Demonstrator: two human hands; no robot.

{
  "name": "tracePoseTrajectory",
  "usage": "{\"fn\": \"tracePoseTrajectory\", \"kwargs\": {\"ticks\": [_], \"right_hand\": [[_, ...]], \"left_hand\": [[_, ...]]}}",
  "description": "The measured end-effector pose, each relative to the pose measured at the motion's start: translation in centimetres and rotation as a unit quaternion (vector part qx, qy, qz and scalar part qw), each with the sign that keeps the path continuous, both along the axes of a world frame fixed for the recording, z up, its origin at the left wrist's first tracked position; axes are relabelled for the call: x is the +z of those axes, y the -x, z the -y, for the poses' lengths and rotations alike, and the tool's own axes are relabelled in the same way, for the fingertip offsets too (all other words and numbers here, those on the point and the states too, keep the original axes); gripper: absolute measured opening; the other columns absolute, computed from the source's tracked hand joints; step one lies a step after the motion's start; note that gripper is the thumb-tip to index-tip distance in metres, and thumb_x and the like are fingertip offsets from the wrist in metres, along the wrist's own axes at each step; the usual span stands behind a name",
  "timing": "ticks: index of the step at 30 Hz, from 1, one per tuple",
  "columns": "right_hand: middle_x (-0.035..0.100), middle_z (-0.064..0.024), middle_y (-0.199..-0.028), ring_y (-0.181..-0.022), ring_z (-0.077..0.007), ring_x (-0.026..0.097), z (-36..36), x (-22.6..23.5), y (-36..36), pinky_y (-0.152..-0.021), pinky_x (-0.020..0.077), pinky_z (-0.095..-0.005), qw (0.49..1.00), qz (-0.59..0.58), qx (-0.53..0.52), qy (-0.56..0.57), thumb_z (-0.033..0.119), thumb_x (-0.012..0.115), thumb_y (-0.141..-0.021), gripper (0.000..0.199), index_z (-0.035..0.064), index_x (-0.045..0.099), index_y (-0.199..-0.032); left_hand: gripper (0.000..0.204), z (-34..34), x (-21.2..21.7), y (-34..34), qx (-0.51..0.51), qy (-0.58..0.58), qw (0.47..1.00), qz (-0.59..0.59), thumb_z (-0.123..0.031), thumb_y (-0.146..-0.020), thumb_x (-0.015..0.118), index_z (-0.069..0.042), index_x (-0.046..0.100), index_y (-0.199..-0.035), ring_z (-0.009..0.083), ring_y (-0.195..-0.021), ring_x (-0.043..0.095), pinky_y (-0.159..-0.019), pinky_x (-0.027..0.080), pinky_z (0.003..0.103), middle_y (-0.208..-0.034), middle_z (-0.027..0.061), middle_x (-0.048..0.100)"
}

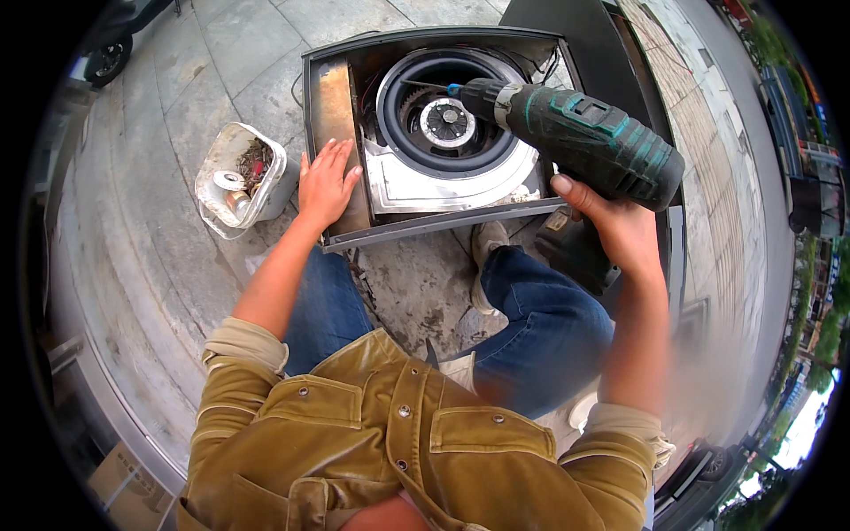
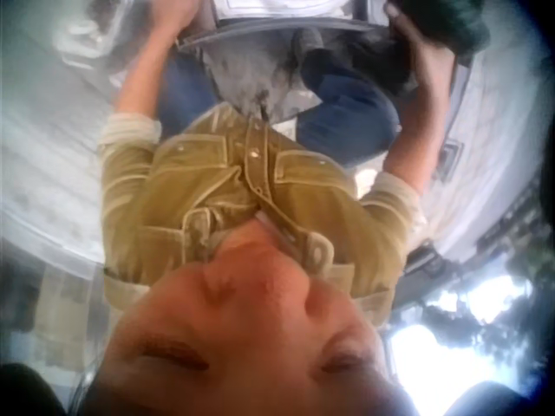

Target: The person uses a cordless drill to fasten screws into the metal frame of a disassembled washing machine. They repeatedly reach into a bucket to retrieve screws and secure them into the appliance's casing.

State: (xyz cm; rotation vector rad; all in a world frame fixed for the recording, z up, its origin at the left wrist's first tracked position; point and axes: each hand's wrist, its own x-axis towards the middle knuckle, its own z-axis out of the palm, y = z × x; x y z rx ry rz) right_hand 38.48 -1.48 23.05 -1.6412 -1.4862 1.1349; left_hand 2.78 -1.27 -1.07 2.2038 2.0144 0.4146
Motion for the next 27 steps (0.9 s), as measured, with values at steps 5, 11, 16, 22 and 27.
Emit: {"fn": "tracePoseTrajectory", "kwargs": {"ticks": [5, 11, 16, 22, 27], "right_hand": [[0.059, 0.0021, -0.073, -0.061, -0.0078, 0.051, 0.2, 0.0, -1.3, -0.056, 0.0409, -0.0249, 0.991, 0.130, 0.032, 0.008, 0.012, 0.078, -0.077, 0.021, 0.0059, 0.066, -0.094], [0.071, -0.0096, -0.096, -0.088, -0.0173, 0.067, -0.4, -2.4, -2.3, -0.083, 0.0496, -0.0321, 0.968, 0.207, 0.135, 0.038, 0.013, 0.079, -0.073, 0.038, 0.0037, 0.067, -0.107], [0.071, -0.0110, -0.092, -0.087, -0.0200, 0.068, -0.8, -3.3, -2.1, -0.082, 0.0503, -0.0337, 0.957, 0.242, 0.156, 0.040, 0.017, 0.079, -0.072, 0.038, 0.0044, 0.067, -0.106], [0.071, -0.0115, -0.093, -0.087, -0.0200, 0.068, -1.3, -2.9, -2.1, -0.081, 0.0502, -0.0334, 0.956, 0.250, 0.147, 0.038, 0.018, 0.079, -0.072, 0.038, 0.0040, 0.067, -0.106], [0.071, -0.0119, -0.094, -0.087, -0.0199, 0.067, -1.8, -3.0, -1.9, -0.082, 0.0499, -0.0331, 0.953, 0.263, 0.145, 0.046, 0.018, 0.078, -0.072, 0.039, 0.0037, 0.067, -0.106]], "left_hand": [[0.052, 0.0, 0.1, 0.1, -0.002, 0.000, 1.000, 0.001, -0.043, -0.095, 0.048, -0.015, 0.045, -0.139, 0.0259, -0.134, 0.040, -0.110, 0.021, 0.059, -0.136, 0.0076, 0.052], [0.052, 0.0, -0.1, 0.0, -0.001, -0.005, 1.000, 0.004, -0.043, -0.095, 0.048, -0.015, 0.046, -0.138, 0.0263, -0.133, 0.041, -0.110, 0.021, 0.060, -0.136, 0.0079, 0.053], [0.054, 0.0, 0.0, 0.0, 0.003, 0.002, 1.000, 0.001, -0.045, -0.095, 0.046, -0.013, 0.047, -0.138, 0.0245, -0.134, 0.040, -0.112, 0.019, 0.057, -0.137, 0.0080, 0.052], [0.054, 0.0, 0.1, 0.0, 0.006, 0.006, 1.000, 0.003, -0.046, -0.095, 0.046, -0.013, 0.047, -0.137, 0.0242, -0.134, 0.040, -0.113, 0.019, 0.057, -0.136, 0.0073, 0.053], [0.053, 0.0, 0.3, 0.0, 0.005, 0.007, 1.000, 0.010, -0.046, -0.095, 0.046, -0.013, 0.047, -0.137, 0.0241, -0.134, 0.041, -0.113, 0.019, 0.056, -0.136, 0.0066, 0.053]]}}
